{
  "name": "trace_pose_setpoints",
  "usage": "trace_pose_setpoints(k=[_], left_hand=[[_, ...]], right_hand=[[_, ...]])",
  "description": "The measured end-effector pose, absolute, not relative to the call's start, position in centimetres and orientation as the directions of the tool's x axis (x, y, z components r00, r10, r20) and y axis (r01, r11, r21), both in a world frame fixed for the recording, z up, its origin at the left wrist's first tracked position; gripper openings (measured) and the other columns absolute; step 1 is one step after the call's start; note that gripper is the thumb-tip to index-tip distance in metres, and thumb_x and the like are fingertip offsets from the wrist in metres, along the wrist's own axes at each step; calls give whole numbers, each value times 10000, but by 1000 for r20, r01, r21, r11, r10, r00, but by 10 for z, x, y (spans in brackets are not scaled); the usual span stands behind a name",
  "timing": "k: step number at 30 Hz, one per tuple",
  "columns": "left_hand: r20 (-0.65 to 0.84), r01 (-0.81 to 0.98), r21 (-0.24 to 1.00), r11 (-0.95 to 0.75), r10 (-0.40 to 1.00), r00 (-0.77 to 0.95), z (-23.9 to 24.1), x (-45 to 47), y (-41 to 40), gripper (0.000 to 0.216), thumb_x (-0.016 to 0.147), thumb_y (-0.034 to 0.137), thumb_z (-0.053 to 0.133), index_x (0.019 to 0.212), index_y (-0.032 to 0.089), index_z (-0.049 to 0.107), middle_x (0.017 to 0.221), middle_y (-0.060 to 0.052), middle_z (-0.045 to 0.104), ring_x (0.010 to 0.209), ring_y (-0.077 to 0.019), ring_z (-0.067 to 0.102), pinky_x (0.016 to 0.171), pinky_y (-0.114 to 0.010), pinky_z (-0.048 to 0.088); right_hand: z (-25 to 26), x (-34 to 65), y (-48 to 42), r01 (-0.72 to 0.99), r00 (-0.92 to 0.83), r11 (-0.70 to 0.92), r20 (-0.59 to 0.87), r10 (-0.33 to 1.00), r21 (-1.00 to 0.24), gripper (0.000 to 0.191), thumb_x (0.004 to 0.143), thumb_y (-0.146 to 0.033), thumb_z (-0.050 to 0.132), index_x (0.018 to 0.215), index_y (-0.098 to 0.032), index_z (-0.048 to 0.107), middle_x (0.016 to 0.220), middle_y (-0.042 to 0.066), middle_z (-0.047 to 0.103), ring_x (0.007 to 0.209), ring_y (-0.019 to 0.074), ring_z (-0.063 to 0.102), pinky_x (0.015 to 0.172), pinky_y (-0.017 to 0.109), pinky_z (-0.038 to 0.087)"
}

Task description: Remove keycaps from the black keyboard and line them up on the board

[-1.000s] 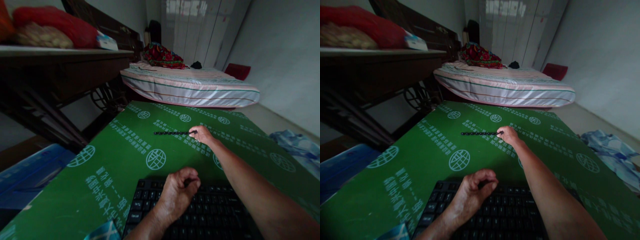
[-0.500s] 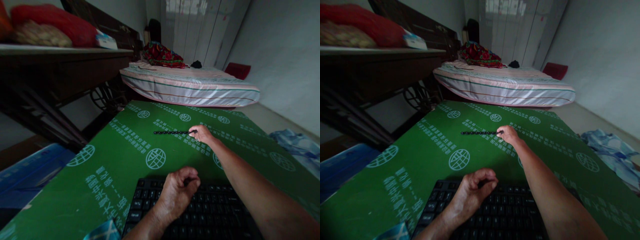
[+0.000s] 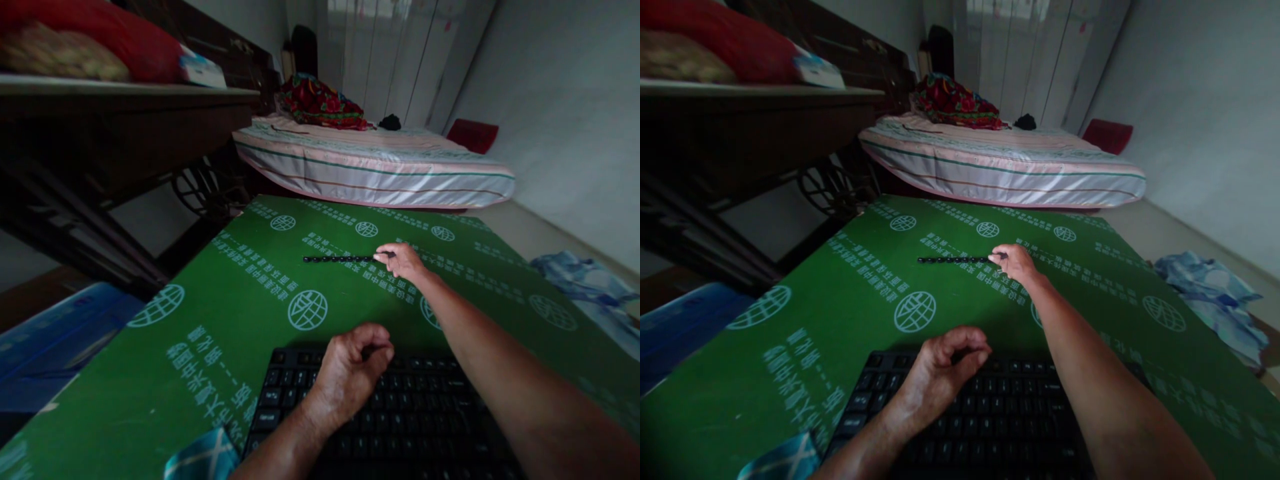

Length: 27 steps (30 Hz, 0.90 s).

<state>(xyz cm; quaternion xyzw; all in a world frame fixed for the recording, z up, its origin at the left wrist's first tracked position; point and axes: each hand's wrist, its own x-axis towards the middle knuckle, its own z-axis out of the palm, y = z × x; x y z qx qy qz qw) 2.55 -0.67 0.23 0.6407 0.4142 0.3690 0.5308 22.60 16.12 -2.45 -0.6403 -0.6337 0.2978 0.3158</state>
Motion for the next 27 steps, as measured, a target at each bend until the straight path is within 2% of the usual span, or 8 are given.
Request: trace_pose_setpoints(k=[6,10,14,18,22,27], left_hand=[[52,101,990,-98,925,377,0,28,-3,57,744,184,595,784,165,632,751,-8,684,723,-143,634,695,-243,490],[51,73,994,-83,930,363,-2,29,-1,102,723,171,614,824,167,628,773,-14,698,744,-148,649,740,-264,504],[52,48,996,-75,927,372,-1,29,0,110,717,165,618,826,165,624,775,-16,702,752,-148,656,758,-269,513],[64,46,995,-88,924,378,2,30,0,120,724,182,620,842,162,621,793,-20,706,766,-150,658,785,-286,518],[60,81,992,-98,923,381,4,29,-1,124,730,191,625,851,161,623,800,-23,711,775,-154,664,789,-292,522],[83,93,987,-128,919,385,3,29,-1,114,739,195,623,849,166,627,809,-19,712,776,-147,662,777,-282,525]], right_hand=[[15,237,110,570,153,-38,61,986,-821,511,803,-556,478,1102,-171,635,391,-50,492,267,61,396,294,166,313],[34,242,57,542,142,-55,27,989,-838,583,822,-606,398,1072,-148,656,384,-29,509,270,64,409,313,171,326],[39,235,7,497,187,-117,-26,982,-860,534,782,-597,477,876,-115,686,373,-28,497,269,60,387,298,171,282],[36,229,-21,407,142,-85,-29,989,-909,387,768,-524,544,726,-146,616,389,-45,499,261,43,352,281,156,234],[34,232,-27,326,64,-54,-34,997,-944,290,732,-446,621,712,-161,572,433,-46,533,281,47,394,299,157,275],[37,237,-28,305,0,-59,-62,998,-951,309,668,-437,687,709,-140,612,463,-23,565,312,61,447,325,175,335]])
